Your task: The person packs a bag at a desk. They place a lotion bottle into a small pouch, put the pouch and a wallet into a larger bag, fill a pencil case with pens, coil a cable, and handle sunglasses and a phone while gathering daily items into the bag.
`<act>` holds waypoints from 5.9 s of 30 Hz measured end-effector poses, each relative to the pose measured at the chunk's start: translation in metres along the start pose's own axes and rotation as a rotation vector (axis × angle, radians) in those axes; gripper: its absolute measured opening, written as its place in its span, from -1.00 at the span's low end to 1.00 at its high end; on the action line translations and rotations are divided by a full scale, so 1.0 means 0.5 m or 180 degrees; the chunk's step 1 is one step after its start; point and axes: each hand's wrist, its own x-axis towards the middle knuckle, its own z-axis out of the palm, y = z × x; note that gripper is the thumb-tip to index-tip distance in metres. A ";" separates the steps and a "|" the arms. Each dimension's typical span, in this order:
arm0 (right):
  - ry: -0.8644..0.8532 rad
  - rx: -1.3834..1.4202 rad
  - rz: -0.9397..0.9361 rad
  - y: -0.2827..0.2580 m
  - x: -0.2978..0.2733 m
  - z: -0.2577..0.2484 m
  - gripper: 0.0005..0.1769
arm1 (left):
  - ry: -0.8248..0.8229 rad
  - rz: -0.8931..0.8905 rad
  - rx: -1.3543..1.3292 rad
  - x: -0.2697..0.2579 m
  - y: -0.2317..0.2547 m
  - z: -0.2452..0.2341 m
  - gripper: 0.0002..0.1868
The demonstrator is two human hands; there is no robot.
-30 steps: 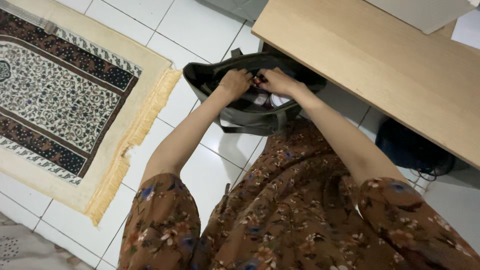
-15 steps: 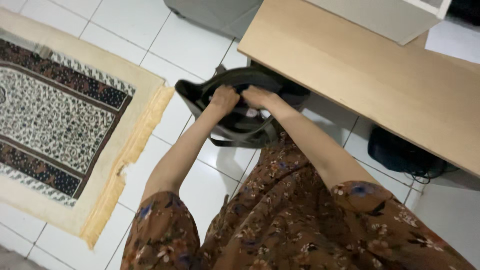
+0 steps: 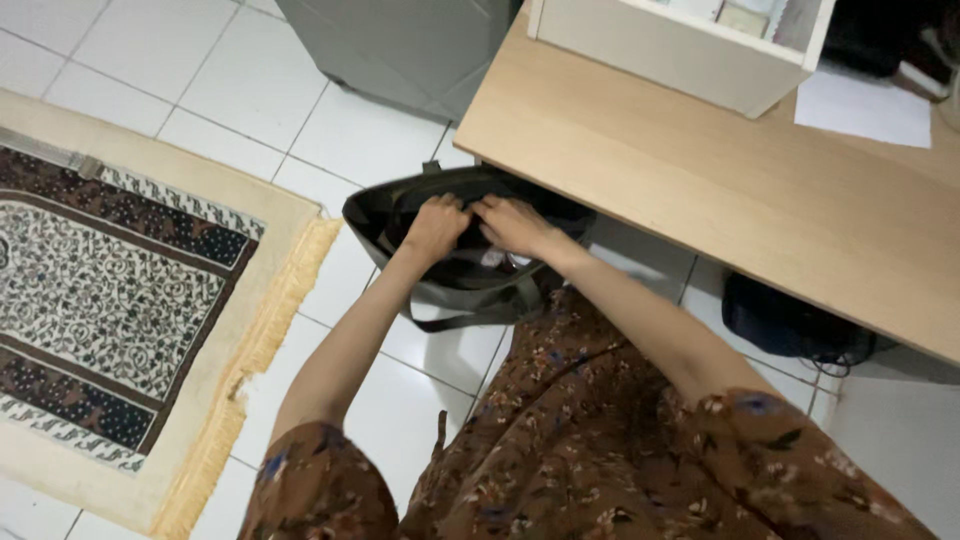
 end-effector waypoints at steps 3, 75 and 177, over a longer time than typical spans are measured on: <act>-0.0432 -0.0280 0.0076 -0.017 -0.022 -0.021 -0.48 | 0.0181 0.0230 -0.0061 -0.029 0.014 -0.080 -0.22; -0.0113 -0.0215 0.0142 0.359 -0.183 -0.810 -0.64 | -0.0901 -0.0378 -0.0988 0.559 -0.032 -0.632 -0.38; 0.2206 0.3852 0.0913 0.439 -0.358 -0.972 -0.82 | 0.0759 -0.0262 -0.6257 0.763 0.107 -0.761 -0.70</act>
